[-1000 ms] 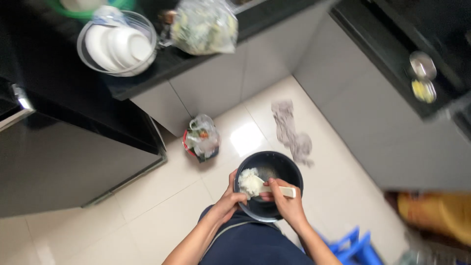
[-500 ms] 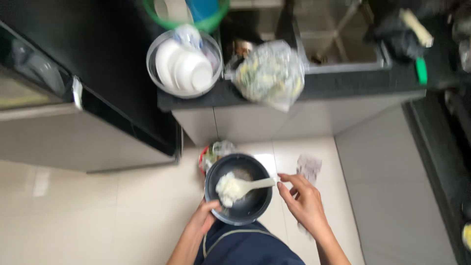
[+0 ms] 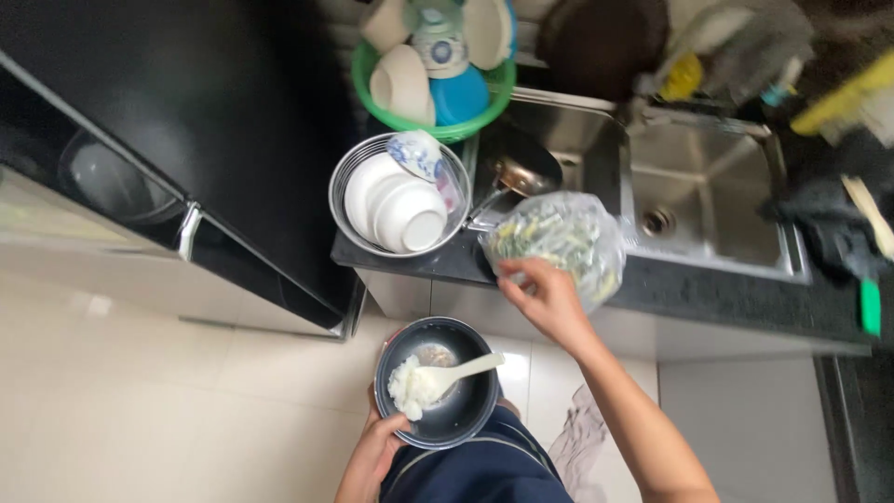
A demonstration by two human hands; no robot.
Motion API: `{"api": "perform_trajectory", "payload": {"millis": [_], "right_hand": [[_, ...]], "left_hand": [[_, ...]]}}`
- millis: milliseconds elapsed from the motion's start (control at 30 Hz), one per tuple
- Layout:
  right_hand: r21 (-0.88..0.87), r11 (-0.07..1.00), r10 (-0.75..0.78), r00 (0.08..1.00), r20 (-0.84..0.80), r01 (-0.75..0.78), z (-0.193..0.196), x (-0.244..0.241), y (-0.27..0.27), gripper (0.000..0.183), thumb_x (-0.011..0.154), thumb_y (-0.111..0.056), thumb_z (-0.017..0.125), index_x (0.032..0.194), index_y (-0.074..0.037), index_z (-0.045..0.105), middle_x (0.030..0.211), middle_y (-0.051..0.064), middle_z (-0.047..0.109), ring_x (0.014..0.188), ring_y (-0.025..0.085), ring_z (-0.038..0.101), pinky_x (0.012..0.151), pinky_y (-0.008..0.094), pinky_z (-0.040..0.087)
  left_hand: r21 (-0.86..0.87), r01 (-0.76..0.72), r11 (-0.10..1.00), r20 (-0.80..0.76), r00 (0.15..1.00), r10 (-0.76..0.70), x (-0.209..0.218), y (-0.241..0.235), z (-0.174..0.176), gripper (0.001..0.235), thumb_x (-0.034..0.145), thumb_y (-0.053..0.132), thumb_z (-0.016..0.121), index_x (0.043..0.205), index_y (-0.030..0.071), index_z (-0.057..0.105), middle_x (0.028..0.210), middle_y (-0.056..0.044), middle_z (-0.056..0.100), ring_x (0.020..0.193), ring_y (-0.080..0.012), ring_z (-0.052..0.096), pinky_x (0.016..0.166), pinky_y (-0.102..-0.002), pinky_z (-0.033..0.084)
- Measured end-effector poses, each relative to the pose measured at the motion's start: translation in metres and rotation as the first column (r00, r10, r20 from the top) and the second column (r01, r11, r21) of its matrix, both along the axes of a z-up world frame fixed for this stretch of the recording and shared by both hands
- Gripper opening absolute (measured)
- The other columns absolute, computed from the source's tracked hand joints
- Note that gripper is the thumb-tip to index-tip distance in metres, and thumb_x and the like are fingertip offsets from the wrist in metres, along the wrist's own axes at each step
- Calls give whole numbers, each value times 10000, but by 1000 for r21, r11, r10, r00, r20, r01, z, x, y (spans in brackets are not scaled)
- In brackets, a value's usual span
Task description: Scooping rice from a storage container and washing it in a pot under a faucet.
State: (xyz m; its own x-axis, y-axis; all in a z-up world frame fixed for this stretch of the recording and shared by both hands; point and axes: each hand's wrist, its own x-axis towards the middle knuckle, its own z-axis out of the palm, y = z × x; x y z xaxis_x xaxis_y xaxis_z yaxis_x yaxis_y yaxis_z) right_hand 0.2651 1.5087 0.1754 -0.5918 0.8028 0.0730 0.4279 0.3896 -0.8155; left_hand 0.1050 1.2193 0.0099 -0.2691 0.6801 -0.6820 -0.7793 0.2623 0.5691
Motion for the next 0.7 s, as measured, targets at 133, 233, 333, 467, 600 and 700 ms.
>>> {"api": "perform_trajectory", "payload": {"millis": [133, 233, 333, 467, 600, 700], "right_hand": [[101, 984, 151, 988, -16, -148, -30, -49, 72, 315, 851, -163, 739, 1155, -81, 754, 1019, 77, 764, 698, 164, 687, 638, 323, 560], [50, 978, 202, 979, 31, -203, -55, -89, 126, 312, 835, -172, 742, 1134, -83, 748, 974, 92, 756, 716, 181, 721, 669, 332, 572], [165, 942, 289, 957, 38, -291, -64, -127, 154, 301, 844, -196, 735, 1118, -71, 747, 950, 100, 736, 767, 204, 742, 729, 358, 586], [336, 897, 258, 957, 131, -288, -67, -179, 169, 625, 787, -369, 833, 1267, -11, 655, 1154, 189, 630, 1011, 355, 640, 846, 456, 542], [277, 914, 222, 936, 273, -297, -72, -213, 171, 909, 723, -466, 860, 1399, 30, 508, 1275, 213, 527, 1199, 392, 549, 920, 484, 512], [330, 898, 185, 930, 317, -291, -71, -228, 177, 851, 687, -486, 878, 1282, 41, 575, 1207, 241, 569, 1122, 416, 601, 863, 497, 532]], "left_hand": [[91, -134, 987, -41, 990, 138, 22, 12, -9, 915, 689, -57, 555, 1522, 226, 302, 1334, -156, 573, 1019, -293, 669, 713, -456, 613], [24, -253, 967, 42, 967, 252, 33, 34, 13, 883, 738, -42, 565, 1520, 271, 299, 1334, -139, 535, 970, -272, 606, 727, -487, 625], [36, -288, 957, 63, 956, 285, 44, 53, 42, 885, 703, -38, 543, 1513, 230, 310, 1379, -164, 567, 1117, -287, 670, 787, -451, 639], [-12, -356, 934, 17, 934, 356, 58, 67, 40, 946, 660, -15, 566, 1517, 242, 261, 1379, -146, 545, 1143, -295, 658, 802, -465, 620], [-138, -416, 899, -16, 908, 418, 70, 69, 46, 1005, 618, -4, 604, 1528, 252, 264, 1391, -160, 547, 1189, -292, 650, 858, -468, 620], [-60, -455, 888, 11, 890, 456, 73, 61, 33, 998, 615, 23, 617, 1519, 241, 256, 1391, -149, 537, 1194, -301, 639, 850, -474, 617]]}}
